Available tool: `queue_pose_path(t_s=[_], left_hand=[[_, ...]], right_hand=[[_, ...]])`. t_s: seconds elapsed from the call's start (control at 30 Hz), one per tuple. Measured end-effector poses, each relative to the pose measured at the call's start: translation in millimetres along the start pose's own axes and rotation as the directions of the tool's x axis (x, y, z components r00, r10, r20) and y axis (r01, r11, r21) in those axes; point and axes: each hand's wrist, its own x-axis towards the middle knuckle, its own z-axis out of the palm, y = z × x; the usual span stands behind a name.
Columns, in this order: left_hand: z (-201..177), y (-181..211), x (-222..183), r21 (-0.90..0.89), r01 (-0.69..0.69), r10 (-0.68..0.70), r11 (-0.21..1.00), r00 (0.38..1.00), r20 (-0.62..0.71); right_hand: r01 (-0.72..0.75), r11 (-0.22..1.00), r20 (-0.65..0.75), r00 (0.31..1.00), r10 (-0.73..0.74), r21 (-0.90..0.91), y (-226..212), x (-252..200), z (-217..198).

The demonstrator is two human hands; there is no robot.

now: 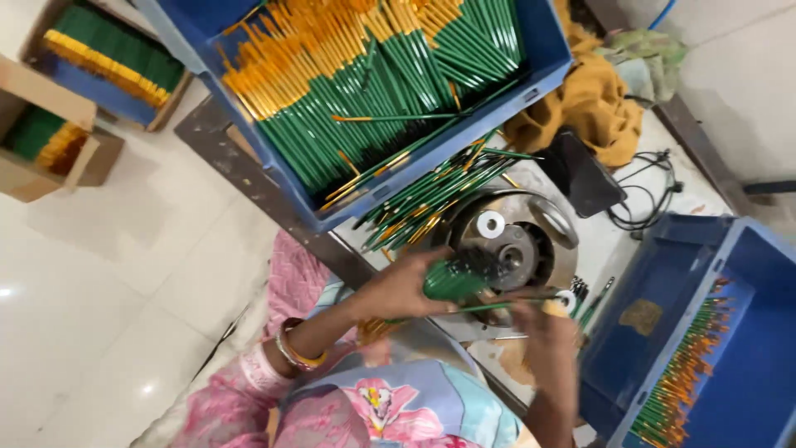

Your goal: The worker is inserting plastic brush filaments into a rotating manufacturing machine.

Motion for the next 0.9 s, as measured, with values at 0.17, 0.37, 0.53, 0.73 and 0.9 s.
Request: queue_pose_path(t_s=[0.17, 0.37, 0.53, 0.73, 0.9], left_hand=[[-1, -6, -10, -0.484, 0.341, -0.362, 0.806, 0.931, 0.053], [3, -19, -16, -0.716, 0.526, -0.586, 0.46, 0.785, 0.2], [3, -29, -1, -0.732, 0.466, -0.559, 0.497, 0.817, 0.141], [-6, -6, 0, -0.731, 0.462, -0.6, 0.503, 0.795, 0.089], [-10, -9, -7, -0.739, 0.466, -0.588, 0.487, 0.8, 0.117]], right_hand=[[-0.013, 0.904, -0.524, 0.811, 0.259, 0.428, -25, -17, -52], [0.031, 0.999, -0.597, 0.801, -0.045, -0.035, 20, -10, -5], [0.06, 0.973, -0.338, 0.931, -0.135, -0.224, 10, 32, 16], [0.133, 0.965, -0.458, 0.86, -0.226, -0.225, 4, 35, 30], [0.065, 0.978, -0.443, 0.884, -0.148, -0.196, 23, 35, 41]])
